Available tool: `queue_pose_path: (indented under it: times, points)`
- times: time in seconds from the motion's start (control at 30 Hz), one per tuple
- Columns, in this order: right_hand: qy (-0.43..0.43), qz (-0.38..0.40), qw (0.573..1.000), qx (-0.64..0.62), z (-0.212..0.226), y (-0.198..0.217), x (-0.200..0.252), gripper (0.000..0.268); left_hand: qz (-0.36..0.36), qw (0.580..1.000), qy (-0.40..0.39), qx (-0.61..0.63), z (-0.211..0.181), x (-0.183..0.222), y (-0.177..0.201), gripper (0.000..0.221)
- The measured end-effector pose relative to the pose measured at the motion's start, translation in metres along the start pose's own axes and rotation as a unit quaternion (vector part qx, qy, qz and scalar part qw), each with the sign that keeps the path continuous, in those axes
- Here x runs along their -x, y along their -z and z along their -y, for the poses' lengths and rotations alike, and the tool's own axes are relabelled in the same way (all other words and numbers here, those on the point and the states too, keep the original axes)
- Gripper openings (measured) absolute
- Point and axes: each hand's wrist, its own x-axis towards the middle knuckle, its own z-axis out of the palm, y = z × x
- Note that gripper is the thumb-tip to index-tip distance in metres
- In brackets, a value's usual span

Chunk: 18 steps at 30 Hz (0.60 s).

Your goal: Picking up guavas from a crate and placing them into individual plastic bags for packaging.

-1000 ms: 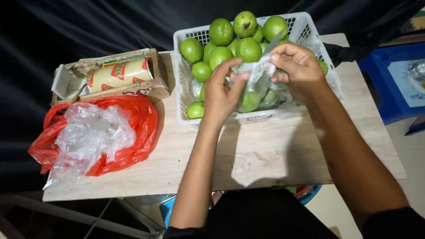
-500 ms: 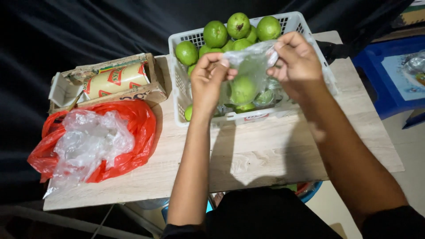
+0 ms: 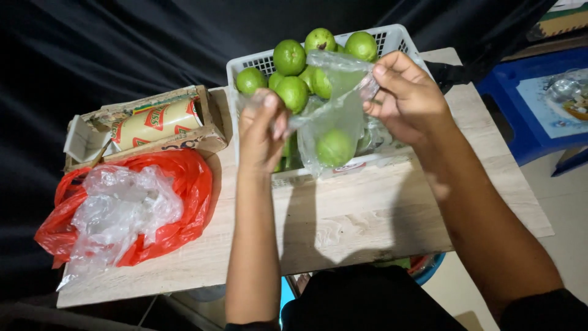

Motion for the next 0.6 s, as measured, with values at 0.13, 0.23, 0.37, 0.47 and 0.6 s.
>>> queue_pose_path:
  times: [0.13,0.23,0.37,0.47,0.6]
  points:
    - [0.011,0.031,0.999,0.019,0.0,-0.021,0.007,0.011,0.023,0.86,0.177,-0.479,-0.038,0.011,-0.032,0.027]
    - [0.032,0.05,0.998,0.031,-0.011,-0.027,0.004,0.007,0.065,0.825,0.142,-0.543,-0.019,0.008,-0.039,0.019]
    - [0.042,0.005,0.998,0.044,-0.017,-0.027,0.006,0.011,0.049,0.767,0.091,-0.633,0.001,0.01,-0.023,0.012]
    - [0.054,-0.001,0.998,0.043,-0.011,-0.027,0.013,0.01,0.111,0.786,0.062,-0.604,-0.003,0.013,-0.033,0.026]
    - [0.061,-0.004,0.998,0.034,-0.004,-0.025,0.019,0.011,0.07,0.907,0.162,-0.382,0.01,0.015,-0.039,0.035]
